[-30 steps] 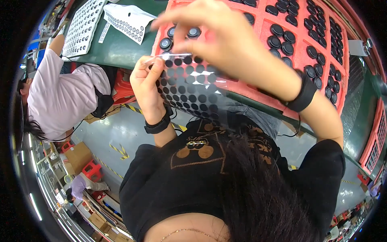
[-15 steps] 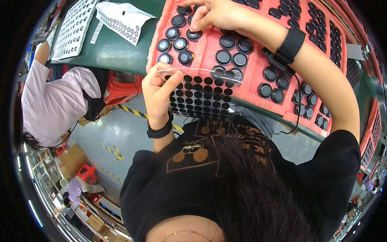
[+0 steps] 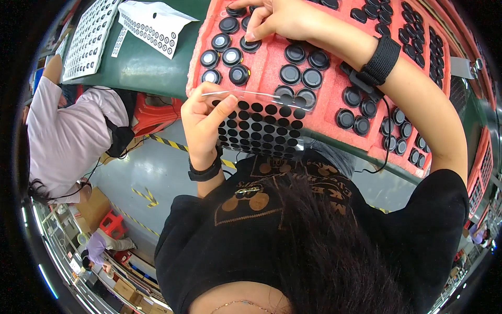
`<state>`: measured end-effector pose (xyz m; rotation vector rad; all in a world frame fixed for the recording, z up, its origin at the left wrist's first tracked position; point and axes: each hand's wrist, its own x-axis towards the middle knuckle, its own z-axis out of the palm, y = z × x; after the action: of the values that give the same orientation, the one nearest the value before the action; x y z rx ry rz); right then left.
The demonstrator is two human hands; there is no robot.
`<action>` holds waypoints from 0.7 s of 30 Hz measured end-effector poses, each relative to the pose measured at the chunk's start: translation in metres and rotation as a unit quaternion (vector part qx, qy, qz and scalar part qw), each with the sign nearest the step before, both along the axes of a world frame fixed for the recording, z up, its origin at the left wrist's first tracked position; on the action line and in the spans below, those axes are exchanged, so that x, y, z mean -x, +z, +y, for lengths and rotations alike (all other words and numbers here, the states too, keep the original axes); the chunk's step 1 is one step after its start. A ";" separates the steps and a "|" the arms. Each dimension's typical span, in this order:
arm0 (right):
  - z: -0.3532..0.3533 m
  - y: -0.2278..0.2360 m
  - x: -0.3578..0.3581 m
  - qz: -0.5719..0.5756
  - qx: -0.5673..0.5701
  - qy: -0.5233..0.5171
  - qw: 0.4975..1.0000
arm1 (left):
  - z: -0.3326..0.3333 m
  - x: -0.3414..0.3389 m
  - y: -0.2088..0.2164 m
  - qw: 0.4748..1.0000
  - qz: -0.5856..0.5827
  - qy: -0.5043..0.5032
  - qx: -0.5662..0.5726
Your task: Manually placing small black circular components from a plastic sheet into a red sorting tray.
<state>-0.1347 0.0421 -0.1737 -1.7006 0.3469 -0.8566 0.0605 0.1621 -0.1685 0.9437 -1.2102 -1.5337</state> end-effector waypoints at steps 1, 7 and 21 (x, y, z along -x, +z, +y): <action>0.000 -0.002 0.001 0.000 -0.001 0.000 1.000 | 0.000 0.000 0.000 1.000 -0.003 0.000 0.001; 0.009 0.023 -0.014 0.163 -0.105 -0.091 0.977 | 0.000 -0.002 0.000 1.000 0.000 0.003 -0.006; 0.014 0.028 -0.022 0.288 -0.020 -0.201 0.936 | 0.001 -0.002 -0.001 1.000 0.022 0.001 -0.014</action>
<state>-0.1125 0.0565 -0.1461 -1.8512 1.1339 -0.6087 0.0627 0.1627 -0.1698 0.9241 -1.1590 -1.5649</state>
